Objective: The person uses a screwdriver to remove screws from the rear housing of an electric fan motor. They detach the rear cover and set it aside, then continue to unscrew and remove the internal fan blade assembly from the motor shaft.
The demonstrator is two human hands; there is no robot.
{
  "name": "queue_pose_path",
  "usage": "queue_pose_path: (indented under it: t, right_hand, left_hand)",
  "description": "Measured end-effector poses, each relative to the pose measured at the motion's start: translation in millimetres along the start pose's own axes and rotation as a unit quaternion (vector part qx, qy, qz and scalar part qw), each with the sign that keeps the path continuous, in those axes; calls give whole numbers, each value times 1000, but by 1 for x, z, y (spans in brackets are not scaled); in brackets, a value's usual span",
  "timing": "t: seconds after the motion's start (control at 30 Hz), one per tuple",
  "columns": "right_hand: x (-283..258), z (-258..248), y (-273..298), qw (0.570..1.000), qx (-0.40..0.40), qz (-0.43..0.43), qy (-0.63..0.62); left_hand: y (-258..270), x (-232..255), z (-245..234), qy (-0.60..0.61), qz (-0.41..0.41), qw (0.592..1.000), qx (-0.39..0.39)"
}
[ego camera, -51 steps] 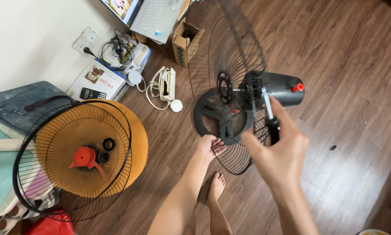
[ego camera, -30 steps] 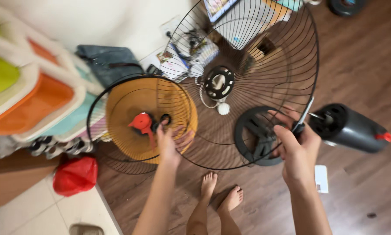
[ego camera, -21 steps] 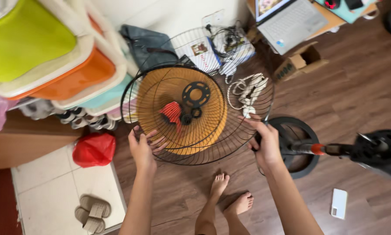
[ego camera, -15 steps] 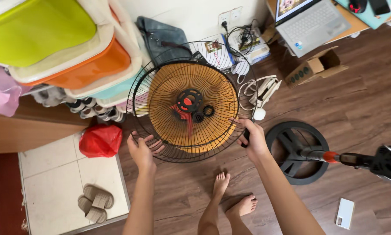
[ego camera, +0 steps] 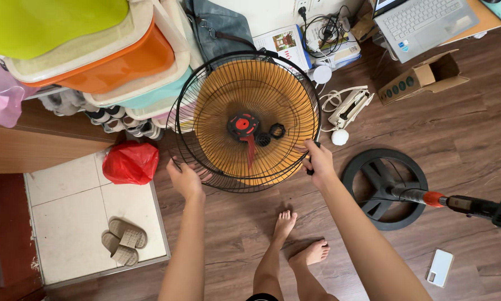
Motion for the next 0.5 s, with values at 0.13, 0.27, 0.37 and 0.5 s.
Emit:
queue_pose_path:
  t: [0.13,0.27,0.37,0.5]
  right_hand:
    - [25,-25,-12,996,76,43,12]
    - [50,-49,-21,987,147,65,-20]
    - [67,-55,-20,988,137,65,-43]
    - [74,-51,-15,990,81,87,-72]
  left_hand:
    - [4,6,-3,-52,19,998,22]
    - [5,6,-6,-142,24,988,46]
    - [0,-3,-10,-189,-3,981,44]
    - [-16,-20,-11,-206,-23,977,38]
Point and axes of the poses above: each hand's wrist, its own y-axis away from the middle knuckle, its own z-axis out of the palm, x = y × z, the point moved 8 cm from there along -y, towards the middle knuckle, and after that the axes turned 2 degrees about y, right-handed, at the moved point
